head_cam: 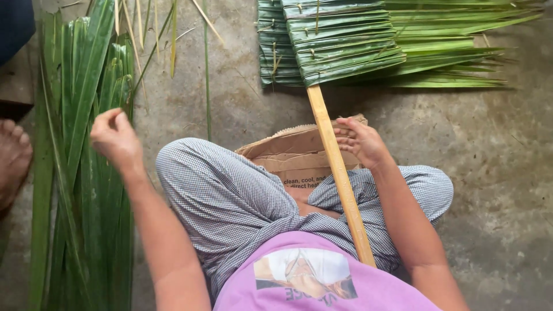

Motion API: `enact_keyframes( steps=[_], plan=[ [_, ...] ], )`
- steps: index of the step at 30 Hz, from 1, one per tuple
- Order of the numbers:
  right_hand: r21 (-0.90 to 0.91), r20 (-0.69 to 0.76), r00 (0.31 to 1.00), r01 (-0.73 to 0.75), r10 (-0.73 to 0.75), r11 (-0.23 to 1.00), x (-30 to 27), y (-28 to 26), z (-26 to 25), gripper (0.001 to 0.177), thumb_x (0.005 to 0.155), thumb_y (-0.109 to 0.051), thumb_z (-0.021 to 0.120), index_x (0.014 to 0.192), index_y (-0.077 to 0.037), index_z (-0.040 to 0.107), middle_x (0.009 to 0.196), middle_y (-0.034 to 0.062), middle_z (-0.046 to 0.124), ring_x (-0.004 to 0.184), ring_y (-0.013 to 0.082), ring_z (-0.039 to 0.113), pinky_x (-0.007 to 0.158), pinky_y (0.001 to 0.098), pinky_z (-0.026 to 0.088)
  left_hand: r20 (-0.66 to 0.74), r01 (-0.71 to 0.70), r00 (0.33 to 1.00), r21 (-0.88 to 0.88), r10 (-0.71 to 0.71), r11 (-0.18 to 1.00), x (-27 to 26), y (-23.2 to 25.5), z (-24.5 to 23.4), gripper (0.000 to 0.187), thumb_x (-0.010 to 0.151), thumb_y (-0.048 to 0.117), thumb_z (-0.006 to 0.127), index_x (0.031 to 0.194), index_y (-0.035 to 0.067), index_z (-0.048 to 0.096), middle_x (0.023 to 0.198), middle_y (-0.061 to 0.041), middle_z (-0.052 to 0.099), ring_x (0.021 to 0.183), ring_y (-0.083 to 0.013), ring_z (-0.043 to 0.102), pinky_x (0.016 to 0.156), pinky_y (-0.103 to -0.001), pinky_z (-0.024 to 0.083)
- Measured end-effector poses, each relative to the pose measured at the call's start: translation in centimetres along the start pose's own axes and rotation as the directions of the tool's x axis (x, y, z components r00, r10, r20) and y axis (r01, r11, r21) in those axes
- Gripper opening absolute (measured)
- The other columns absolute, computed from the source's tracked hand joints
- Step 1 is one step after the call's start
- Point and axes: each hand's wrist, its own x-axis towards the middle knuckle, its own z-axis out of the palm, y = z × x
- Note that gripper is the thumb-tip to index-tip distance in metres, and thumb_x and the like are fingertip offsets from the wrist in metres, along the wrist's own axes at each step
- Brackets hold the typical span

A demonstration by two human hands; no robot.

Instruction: Weaving individual palm leaves around a wooden stick to create a thatched panel for roofing or mats.

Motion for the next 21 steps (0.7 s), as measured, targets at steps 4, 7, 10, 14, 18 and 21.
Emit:
enact_keyframes(
  steps=[4,7,10,14,18,21],
  plan=[
    [0.14,-0.041,0.999,-0.002,0.008,0.99,0.4,0.1,-1.0,0.035,0.099,-0.025,0.062,0.125,-0.001,0.066,0.109,0.0187,0.07,0.094,0.0275,0.068,0.083,0.0396,0.059,0.041,0.095,0.992,0.339,-0.115,0.936,-4.0,-7.3,-1.5,0.022,0.086,-0.003,0.07,0.106,0.0,0.077,0.103,-0.021,0.069,0.098,-0.0381,0.055,0.09,-0.049,0.046],
    [0.167,-0.082,0.997,0.006,0.008,0.986,0.8,0.6,-1.0,0.034,0.097,-0.021,0.064,0.124,-0.001,0.067,0.105,0.0177,0.071,0.091,0.0266,0.069,0.078,0.0372,0.06,0.052,0.047,0.996,0.449,-0.078,0.892,-5.3,-7.8,-2.6,0.025,0.084,-0.001,0.075,0.108,-0.008,0.074,0.105,-0.026,0.065,0.098,-0.0412,0.052,0.091,-0.051,0.045],
    [0.163,-0.094,0.996,0.012,0.003,0.987,0.9,0.7,-0.7,0.034,0.096,-0.021,0.066,0.124,-0.002,0.067,0.103,0.016,0.072,0.089,0.0254,0.07,0.077,0.035,0.059,-0.012,-0.104,0.993,0.366,0.116,0.925,-3.6,-8.9,-2.0,0.017,0.091,-0.001,0.077,0.107,-0.008,0.074,0.102,-0.022,0.063,0.094,-0.0391,0.058,0.102,-0.05,0.038],
    [0.172,-0.033,0.999,0.031,-0.026,0.985,1.2,1.1,-1.0,0.034,0.097,-0.02,0.065,0.125,0.0,0.066,0.103,0.0149,0.071,0.088,0.0244,0.07,0.075,0.0337,0.058,0.026,-0.184,0.982,0.337,0.186,0.923,1.0,-10.3,-0.7,0.025,0.092,-0.007,0.075,0.115,-0.012,0.068,0.115,-0.027,0.061,0.105,-0.0473,0.057,0.103,-0.057,0.037],
    [0.174,0.056,0.992,0.097,-0.109,0.98,1.2,1.2,-1.1,0.036,0.099,-0.014,0.062,0.13,0.004,0.062,0.104,0.0153,0.071,0.083,0.0204,0.071,0.076,0.0305,0.061,0.173,-0.1,0.985,0.42,0.028,0.902,4.8,-12.9,1.6,0.044,0.096,-0.001,0.085,0.129,-0.018,0.061,0.126,-0.035,0.057,0.113,-0.0525,0.05,0.098,-0.059,0.039],
    [0.142,0.032,0.986,0.158,-0.164,0.977,0.4,0.3,-0.5,0.028,0.098,-0.015,0.066,0.12,0.002,0.07,0.098,0.0126,0.073,0.071,0.0158,0.069,0.064,0.0276,0.059,0.251,0.044,0.952,0.449,-0.173,0.893,5.9,-14.7,3.4,0.048,0.103,0.008,0.084,0.135,-0.019,0.059,0.132,-0.039,0.056,0.117,-0.0609,0.048,0.094,-0.079,0.026]
  ],
)
